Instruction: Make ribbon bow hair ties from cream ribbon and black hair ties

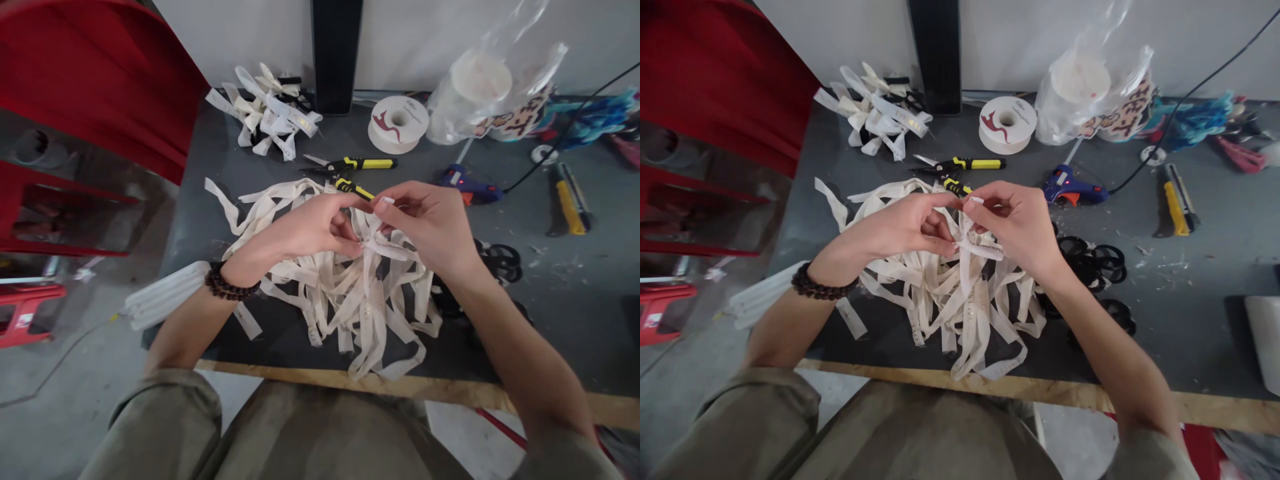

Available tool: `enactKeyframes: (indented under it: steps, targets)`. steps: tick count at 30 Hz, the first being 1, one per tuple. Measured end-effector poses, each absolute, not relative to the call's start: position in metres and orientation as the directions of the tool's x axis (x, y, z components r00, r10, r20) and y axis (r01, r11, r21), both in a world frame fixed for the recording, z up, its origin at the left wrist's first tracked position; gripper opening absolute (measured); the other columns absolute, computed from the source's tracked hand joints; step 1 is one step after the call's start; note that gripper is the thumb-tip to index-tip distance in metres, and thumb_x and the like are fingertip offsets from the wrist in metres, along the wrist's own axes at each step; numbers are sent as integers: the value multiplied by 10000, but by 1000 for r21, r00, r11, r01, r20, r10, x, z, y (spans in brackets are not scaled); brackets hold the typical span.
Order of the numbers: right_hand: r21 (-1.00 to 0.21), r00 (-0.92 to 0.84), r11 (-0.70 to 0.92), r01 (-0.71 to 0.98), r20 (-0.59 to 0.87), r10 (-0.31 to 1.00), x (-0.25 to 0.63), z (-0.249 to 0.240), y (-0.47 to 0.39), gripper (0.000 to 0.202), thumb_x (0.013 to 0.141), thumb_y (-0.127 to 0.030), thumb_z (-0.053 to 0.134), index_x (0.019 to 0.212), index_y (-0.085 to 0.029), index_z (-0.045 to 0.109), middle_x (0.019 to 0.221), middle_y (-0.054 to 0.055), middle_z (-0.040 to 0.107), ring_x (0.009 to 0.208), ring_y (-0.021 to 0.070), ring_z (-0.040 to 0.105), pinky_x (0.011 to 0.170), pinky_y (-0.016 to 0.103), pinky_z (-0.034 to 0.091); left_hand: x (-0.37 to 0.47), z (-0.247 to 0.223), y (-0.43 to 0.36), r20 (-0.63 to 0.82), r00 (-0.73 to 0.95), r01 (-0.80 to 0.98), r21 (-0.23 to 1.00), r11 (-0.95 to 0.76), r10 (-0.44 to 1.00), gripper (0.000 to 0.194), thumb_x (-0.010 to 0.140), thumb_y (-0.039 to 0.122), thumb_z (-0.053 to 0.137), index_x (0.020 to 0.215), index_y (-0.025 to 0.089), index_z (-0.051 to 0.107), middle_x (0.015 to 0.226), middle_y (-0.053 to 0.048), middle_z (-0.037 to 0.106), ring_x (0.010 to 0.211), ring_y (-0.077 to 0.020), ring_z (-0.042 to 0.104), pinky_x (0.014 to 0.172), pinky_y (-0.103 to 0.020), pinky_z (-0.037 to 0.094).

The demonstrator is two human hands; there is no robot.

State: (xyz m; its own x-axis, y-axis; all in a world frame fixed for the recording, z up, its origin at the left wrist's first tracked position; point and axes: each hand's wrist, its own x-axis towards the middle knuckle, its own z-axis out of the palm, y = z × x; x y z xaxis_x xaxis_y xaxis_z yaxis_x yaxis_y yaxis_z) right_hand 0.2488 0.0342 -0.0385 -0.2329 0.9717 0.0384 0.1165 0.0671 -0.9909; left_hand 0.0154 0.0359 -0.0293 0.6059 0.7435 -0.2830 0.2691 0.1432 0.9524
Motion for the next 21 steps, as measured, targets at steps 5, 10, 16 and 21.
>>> enactKeyframes:
  steps: [5, 10, 16, 21]
  targets:
    - [-979, -208, 109, 172, 72, 976, 245, -36, 29, 236, 896, -484, 890, 932, -255, 840, 813, 24, 809, 660, 184, 724, 609, 344, 615, 19, -34, 36, -214, 649, 221, 971, 89, 730, 279, 862, 318, 899, 1108, 233, 798, 1076, -65, 823, 960, -225, 788, 825, -311, 586]
    - [-967, -203, 143, 210, 100, 974, 245, -38, 29, 222, 905, -471, 880, 934, -255, 840, 805, 19, 808, 647, 182, 714, 589, 338, 580, 27, -34, 30, -258, 572, 252, 959, 133, 778, 211, 873, 399, 888, 818, 210, 814, 809, -33, 787, 742, -177, 710, 717, -304, 506]
    - [-958, -188, 168, 233, 125, 974, 245, -39, 29, 245, 915, -518, 874, 900, -276, 838, 765, 12, 785, 601, 190, 697, 568, 361, 573, 29, -34, 27, -293, 614, 275, 950, 150, 733, 227, 860, 422, 893, 756, 226, 846, 714, -16, 749, 637, -145, 637, 641, -298, 469]
    - [-960, -270, 102, 262, 29, 963, 257, -32, 39, 514, 1009, -748, 648, 1011, -264, 821, 842, 47, 813, 723, 208, 773, 634, 342, 612, 33, -36, 26, -269, 417, 39, 959, 279, 868, 212, 851, 413, 922, 908, 216, 868, 907, -51, 804, 814, -175, 750, 807, -310, 627]
